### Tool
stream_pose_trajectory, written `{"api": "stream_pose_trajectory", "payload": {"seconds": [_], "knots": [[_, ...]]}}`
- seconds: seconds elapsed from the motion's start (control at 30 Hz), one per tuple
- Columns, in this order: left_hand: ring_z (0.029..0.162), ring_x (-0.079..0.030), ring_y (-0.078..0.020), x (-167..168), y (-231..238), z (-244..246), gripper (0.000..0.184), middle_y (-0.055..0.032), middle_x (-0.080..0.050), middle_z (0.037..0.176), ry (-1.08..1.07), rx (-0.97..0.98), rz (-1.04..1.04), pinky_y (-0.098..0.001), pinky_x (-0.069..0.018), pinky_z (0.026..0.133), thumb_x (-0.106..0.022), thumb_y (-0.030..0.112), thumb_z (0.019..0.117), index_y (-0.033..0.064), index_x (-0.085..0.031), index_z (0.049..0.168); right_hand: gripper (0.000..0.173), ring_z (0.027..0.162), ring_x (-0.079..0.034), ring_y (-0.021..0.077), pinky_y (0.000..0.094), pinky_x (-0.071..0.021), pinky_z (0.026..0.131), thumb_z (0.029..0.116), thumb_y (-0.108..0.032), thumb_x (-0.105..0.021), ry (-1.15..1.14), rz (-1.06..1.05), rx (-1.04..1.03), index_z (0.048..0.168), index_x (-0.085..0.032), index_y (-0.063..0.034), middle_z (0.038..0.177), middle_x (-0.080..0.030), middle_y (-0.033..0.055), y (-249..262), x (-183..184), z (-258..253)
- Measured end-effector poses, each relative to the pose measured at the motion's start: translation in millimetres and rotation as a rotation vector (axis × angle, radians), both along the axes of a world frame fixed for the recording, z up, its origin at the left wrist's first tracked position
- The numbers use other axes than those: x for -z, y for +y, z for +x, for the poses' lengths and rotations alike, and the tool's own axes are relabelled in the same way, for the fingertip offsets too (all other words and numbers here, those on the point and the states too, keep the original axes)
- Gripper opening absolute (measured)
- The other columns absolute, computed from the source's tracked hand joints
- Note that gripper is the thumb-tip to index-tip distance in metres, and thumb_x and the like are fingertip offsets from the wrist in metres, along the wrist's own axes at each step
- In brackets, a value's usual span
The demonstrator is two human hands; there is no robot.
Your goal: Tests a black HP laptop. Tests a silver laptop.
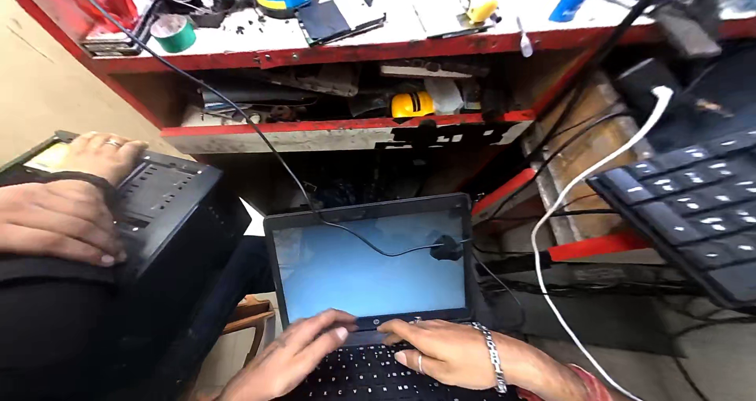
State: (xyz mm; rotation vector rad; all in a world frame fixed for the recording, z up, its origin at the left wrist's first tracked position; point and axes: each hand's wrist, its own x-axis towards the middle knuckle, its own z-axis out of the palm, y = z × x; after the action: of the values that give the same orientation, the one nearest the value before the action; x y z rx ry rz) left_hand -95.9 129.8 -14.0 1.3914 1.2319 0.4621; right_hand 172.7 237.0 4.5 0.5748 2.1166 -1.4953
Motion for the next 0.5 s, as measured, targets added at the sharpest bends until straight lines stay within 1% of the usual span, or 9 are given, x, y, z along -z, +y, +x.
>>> {"api": "stream_pose_trajectory", "payload": {"seconds": [0.07,0.1,0.13,0.2,0.27,0.3,0.37,0.43,0.5], "knots": [[0.111,-0.068,-0.0163,2.8,-18.6,-20.1,0.046,-0.0083,-0.072,0.118,0.105,-0.258,0.137,-0.0396,-0.0545,0.1,-0.037,0.033,0.1077,0.0016,-0.063,0.13,0.051,0.134,-0.056,0.0363,0.0573,-0.0397,0.113,0.1115,-0.029,-0.04,-0.01,-0.001,0.007,0.156,-0.034,-0.0045,0.148,-0.056,0.018,-0.2,-1.1,1.0],[0.106,-0.07,-0.0162,8.5,-31.4,-32.9,0.042,-0.0073,-0.073,0.113,0.252,-0.342,0.218,-0.0394,-0.0571,0.095,-0.037,0.027,0.1071,0.0019,-0.066,0.125,0.052,0.135,-0.054,0.0362,0.0573,-0.0385,0.114,0.1116,-0.03,-0.04,-0.012,-0.004,0.006,0.156,-0.034,-0.0046,0.148,-0.055,0.018,-1.3,-1.0,1.5],[0.102,-0.07,-0.0176,16.7,-45.2,-46.7,0.038,-0.0069,-0.073,0.11,0.439,-0.368,0.305,-0.0409,-0.0584,0.092,-0.039,0.021,0.105,0.0041,-0.069,0.121,0.052,0.136,-0.053,0.036,0.0571,-0.0378,0.115,0.1116,-0.031,-0.04,-0.011,-0.006,0.002,0.156,-0.034,-0.0047,0.149,-0.055,0.018,-1.7,-0.5,1.8],[0.098,-0.07,-0.0297,27.7,-69.4,-66.6,0.033,-0.0135,-0.071,0.109,0.688,-0.291,0.424,-0.0501,-0.0589,0.083,-0.048,0.006,0.095,0.0077,-0.074,0.116,0.052,0.137,-0.053,0.0361,0.0561,-0.0371,0.115,0.1116,-0.031,-0.039,-0.01,0.0,-0.006,0.156,-0.035,-0.0046,0.149,-0.054,0.0181,-1.2,0.3,1.2],[0.103,-0.067,-0.0379,27.0,-85.0,-73.3,0.039,-0.0186,-0.068,0.114,0.689,-0.144,0.382,-0.0561,-0.0567,0.085,-0.058,-0.001,0.0859,0.0124,-0.073,0.119,0.051,0.137,-0.052,0.0361,0.0554,-0.0366,0.115,0.1116,-0.031,-0.039,-0.006,0.012,-0.017,0.155,-0.037,-0.0038,0.149,-0.054,0.0181,-2.2,0.9,1.6],[0.104,-0.066,-0.0393,27.5,-88.6,-74.1,0.043,-0.0191,-0.067,0.116,0.666,-0.089,0.374,-0.0574,-0.0554,0.086,-0.062,0.001,0.0824,0.0156,-0.073,0.122,0.051,0.136,-0.052,0.0364,0.0553,-0.0363,0.116,0.1116,-0.031,-0.039,-0.002,0.016,-0.021,0.154,-0.038,-0.0032,0.148,-0.054,0.0188,-2.4,0.8,1.2],[0.103,-0.066,-0.0385,27.8,-89.2,-70.6,0.046,-0.0184,-0.066,0.117,0.627,-0.031,0.374,-0.056,-0.0558,0.086,-0.068,0.01,0.0817,0.0215,-0.072,0.126,0.05,0.136,-0.052,0.037,0.0559,-0.0364,0.115,0.1116,-0.03,-0.039,0.008,0.023,-0.025,0.153,-0.039,-0.002,0.148,-0.054,0.0199,-2.9,1.2,0.1],[0.101,-0.065,-0.0375,27.4,-84.0,-63.9,0.047,-0.017,-0.066,0.115,0.6,-0.025,0.379,-0.0549,-0.0549,0.085,-0.068,0.012,0.0803,0.0238,-0.073,0.126,0.051,0.136,-0.053,0.0373,0.0559,-0.0366,0.115,0.1116,-0.031,-0.039,0.01,0.028,-0.027,0.153,-0.039,-0.0016,0.147,-0.055,0.02,-3.0,1.5,-0.6],[0.099,-0.065,-0.0376,28.3,-77.5,-60.5,0.053,-0.0159,-0.066,0.112,0.593,0.004,0.372,-0.0555,-0.0539,0.084,-0.064,0.005,0.0788,0.0257,-0.072,0.127,0.05,0.136,-0.052,0.0373,0.0559,-0.036,0.115,0.1116,-0.03,-0.04,0.008,0.027,-0.029,0.153,-0.039,-0.0014,0.147,-0.055,0.0201,-2.8,1.0,-0.4]]}}
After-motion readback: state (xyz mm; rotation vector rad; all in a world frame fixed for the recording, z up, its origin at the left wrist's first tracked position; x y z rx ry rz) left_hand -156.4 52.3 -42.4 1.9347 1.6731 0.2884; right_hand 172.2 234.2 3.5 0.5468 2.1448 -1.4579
